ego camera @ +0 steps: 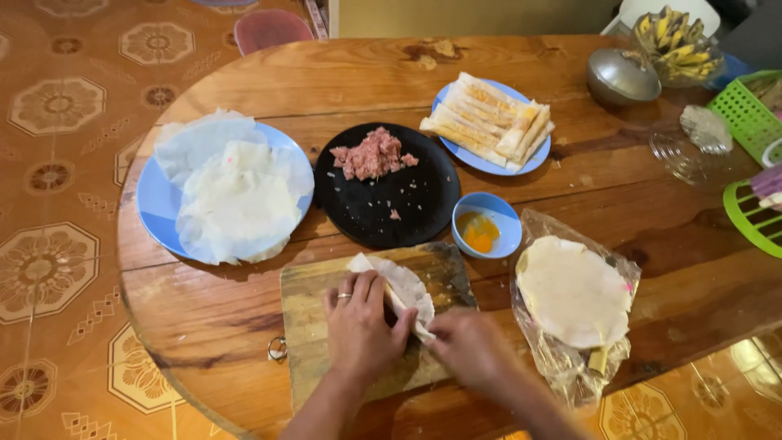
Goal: Assembling and rolling spring rolls with meat filling on a wooden table
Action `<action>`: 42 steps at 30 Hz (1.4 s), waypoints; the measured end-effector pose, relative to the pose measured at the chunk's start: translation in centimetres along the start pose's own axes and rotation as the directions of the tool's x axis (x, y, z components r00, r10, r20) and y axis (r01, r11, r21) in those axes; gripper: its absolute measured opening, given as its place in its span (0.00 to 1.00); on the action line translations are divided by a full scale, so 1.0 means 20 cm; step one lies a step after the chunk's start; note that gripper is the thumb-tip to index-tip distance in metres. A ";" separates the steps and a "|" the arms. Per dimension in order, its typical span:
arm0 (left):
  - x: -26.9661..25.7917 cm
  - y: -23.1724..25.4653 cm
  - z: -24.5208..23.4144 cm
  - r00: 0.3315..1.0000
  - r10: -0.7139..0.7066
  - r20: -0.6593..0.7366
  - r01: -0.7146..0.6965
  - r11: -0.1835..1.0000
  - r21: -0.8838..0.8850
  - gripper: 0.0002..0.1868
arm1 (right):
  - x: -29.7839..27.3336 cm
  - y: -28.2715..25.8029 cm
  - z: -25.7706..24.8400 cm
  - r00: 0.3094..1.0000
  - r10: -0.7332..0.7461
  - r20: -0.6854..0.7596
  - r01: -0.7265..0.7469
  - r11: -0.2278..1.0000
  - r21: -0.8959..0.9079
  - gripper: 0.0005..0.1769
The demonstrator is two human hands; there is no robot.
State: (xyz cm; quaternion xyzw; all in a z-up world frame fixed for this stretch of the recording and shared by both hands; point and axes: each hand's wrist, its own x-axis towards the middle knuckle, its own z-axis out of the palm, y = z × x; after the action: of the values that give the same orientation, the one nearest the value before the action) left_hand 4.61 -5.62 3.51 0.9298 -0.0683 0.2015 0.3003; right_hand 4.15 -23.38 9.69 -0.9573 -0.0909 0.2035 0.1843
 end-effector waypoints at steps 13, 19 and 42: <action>-0.04 -0.02 0.03 1.000 0.000 0.013 -0.001 0.999 0.040 0.33 | 0.83 0.62 -0.32 0.957 -0.144 -0.250 0.105 0.981 -0.166 0.02; -0.07 -0.04 0.04 0.994 -0.031 0.108 0.031 1.000 0.003 0.41 | 0.59 0.50 -0.46 0.861 0.417 -0.289 -0.053 0.641 0.766 0.06; -0.05 -0.04 0.02 0.939 -0.166 0.300 0.181 0.983 -0.020 0.52 | -0.01 0.12 0.04 0.912 -0.371 0.176 0.396 0.907 -0.144 0.34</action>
State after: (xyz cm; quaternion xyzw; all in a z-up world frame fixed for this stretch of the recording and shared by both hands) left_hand 3.93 -5.15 2.41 0.9445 -0.0353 0.0304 0.3252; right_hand 3.74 -25.33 8.14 -0.9157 -0.3085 0.2234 0.1282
